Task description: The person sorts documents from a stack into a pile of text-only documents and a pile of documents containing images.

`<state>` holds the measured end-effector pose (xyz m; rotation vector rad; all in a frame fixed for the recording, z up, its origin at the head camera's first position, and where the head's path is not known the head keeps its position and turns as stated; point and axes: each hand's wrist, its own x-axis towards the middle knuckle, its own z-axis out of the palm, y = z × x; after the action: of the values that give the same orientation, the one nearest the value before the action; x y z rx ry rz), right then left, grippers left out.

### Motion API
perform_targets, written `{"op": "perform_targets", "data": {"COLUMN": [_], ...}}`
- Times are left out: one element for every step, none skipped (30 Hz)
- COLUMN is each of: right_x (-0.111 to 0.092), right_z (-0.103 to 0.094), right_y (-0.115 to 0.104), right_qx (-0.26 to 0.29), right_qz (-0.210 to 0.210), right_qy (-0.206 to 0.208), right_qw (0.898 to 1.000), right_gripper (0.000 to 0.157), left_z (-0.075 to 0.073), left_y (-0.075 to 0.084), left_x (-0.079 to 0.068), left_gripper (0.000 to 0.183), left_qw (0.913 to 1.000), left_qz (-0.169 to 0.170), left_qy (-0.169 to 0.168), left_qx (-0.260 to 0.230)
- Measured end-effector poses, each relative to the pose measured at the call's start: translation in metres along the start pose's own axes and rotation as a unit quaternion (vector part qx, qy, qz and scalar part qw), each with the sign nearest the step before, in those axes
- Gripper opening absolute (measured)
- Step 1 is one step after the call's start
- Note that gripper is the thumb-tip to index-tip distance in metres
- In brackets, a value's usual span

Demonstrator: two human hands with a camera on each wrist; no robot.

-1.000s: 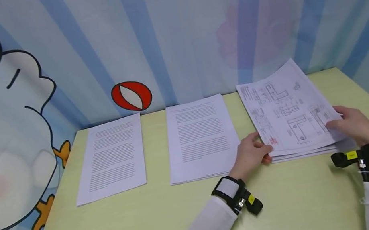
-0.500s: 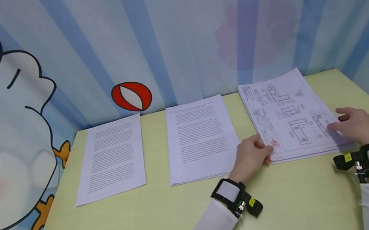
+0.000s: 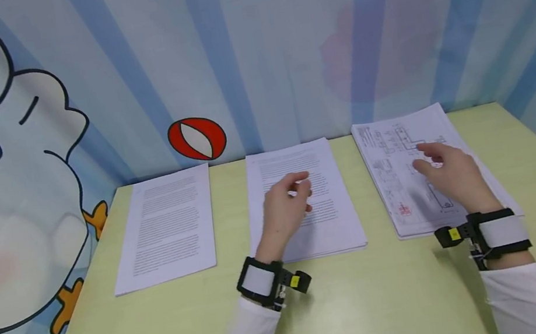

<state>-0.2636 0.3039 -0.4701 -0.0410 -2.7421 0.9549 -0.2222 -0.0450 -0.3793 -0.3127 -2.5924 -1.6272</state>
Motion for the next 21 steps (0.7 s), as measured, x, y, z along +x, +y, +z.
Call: {"op": "perform_targets", "data": {"right_x": [0.002, 0.002, 0.001, -0.001, -0.004, -0.009, -0.013, -0.018, -0.021, -0.025, -0.028, -0.030, -0.031, -0.032, -0.032, -0.032, -0.033, -0.034, -0.035, -0.036, -0.037], "right_z": [0.006, 0.009, 0.012, 0.013, 0.013, 0.010, 0.008, 0.006, 0.008, 0.008, 0.011, 0.015, 0.022, 0.028, 0.036, 0.043, 0.050, 0.056, 0.063, 0.069, 0.077], "right_y": [-0.005, -0.016, -0.026, -0.040, -0.057, -0.076, -0.096, -0.116, -0.132, -0.149, -0.164, -0.176, -0.186, -0.195, -0.203, -0.211, -0.219, -0.226, -0.232, -0.239, -0.245], "right_qx": [0.008, 0.023, 0.030, 0.036, 0.045, 0.059, 0.071, 0.084, 0.087, 0.098, 0.110, 0.120, 0.125, 0.131, 0.136, 0.145, 0.154, 0.164, 0.174, 0.184, 0.196], "right_qz": [-0.013, -0.021, -0.030, -0.036, -0.041, -0.046, -0.051, -0.057, -0.066, -0.072, -0.079, -0.087, -0.093, -0.100, -0.104, -0.107, -0.110, -0.115, -0.118, -0.119, -0.120], "right_qy": [0.005, -0.001, -0.003, -0.005, -0.008, -0.015, -0.024, -0.034, -0.035, -0.044, -0.053, -0.061, -0.064, -0.070, -0.073, -0.077, -0.080, -0.081, -0.085, -0.089, -0.092], "right_qw": [1.000, 1.000, 0.999, 0.999, 0.998, 0.997, 0.996, 0.994, 0.993, 0.992, 0.989, 0.987, 0.986, 0.984, 0.982, 0.981, 0.979, 0.976, 0.974, 0.972, 0.969], "right_gripper": [0.058, 0.057, 0.056, 0.055, 0.054, 0.053, 0.051, 0.050, 0.047, 0.045, 0.044, 0.043, 0.041, 0.041, 0.040, 0.040, 0.040, 0.041, 0.041, 0.041, 0.041], "left_z": [-0.012, -0.024, -0.036, -0.048, -0.059, -0.070, -0.081, -0.092, -0.101, -0.111, -0.120, -0.127, -0.135, -0.143, -0.151, -0.159, -0.167, -0.176, -0.186, -0.195, -0.205], "left_y": [-0.004, -0.009, -0.014, -0.019, -0.024, -0.028, -0.034, -0.039, -0.044, -0.049, -0.054, -0.060, -0.066, -0.072, -0.079, -0.090, -0.104, -0.120, -0.134, -0.154, -0.174], "left_x": [-0.001, -0.001, -0.002, -0.003, -0.004, -0.004, -0.005, -0.006, -0.007, -0.008, -0.009, -0.011, -0.013, -0.015, -0.017, -0.017, -0.018, -0.017, -0.016, -0.014, -0.012], "left_gripper": [0.028, 0.028, 0.028, 0.029, 0.029, 0.029, 0.029, 0.029, 0.030, 0.030, 0.030, 0.030, 0.031, 0.032, 0.033, 0.033, 0.035, 0.037, 0.039, 0.041, 0.044], "left_qw": [0.9997, 0.9989, 0.9977, 0.9963, 0.9947, 0.9931, 0.9913, 0.9896, 0.9882, 0.9870, 0.9857, 0.9831, 0.9814, 0.9795, 0.9775, 0.9743, 0.9714, 0.9684, 0.9678, 0.9638, 0.9598], "left_qz": [0.003, 0.002, -0.001, -0.005, -0.009, -0.012, -0.016, -0.019, -0.022, -0.024, -0.027, -0.025, -0.027, -0.032, -0.036, -0.039, -0.042, -0.047, -0.061, -0.071, -0.082], "left_qy": [0.016, 0.032, 0.048, 0.062, 0.075, 0.087, 0.099, 0.109, 0.119, 0.127, 0.135, 0.151, 0.158, 0.165, 0.172, 0.184, 0.192, 0.198, 0.194, 0.199, 0.205], "left_qx": [0.017, 0.034, 0.049, 0.060, 0.069, 0.077, 0.085, 0.092, 0.094, 0.095, 0.097, 0.101, 0.106, 0.111, 0.116, 0.123, 0.134, 0.144, 0.148, 0.162, 0.174]}}
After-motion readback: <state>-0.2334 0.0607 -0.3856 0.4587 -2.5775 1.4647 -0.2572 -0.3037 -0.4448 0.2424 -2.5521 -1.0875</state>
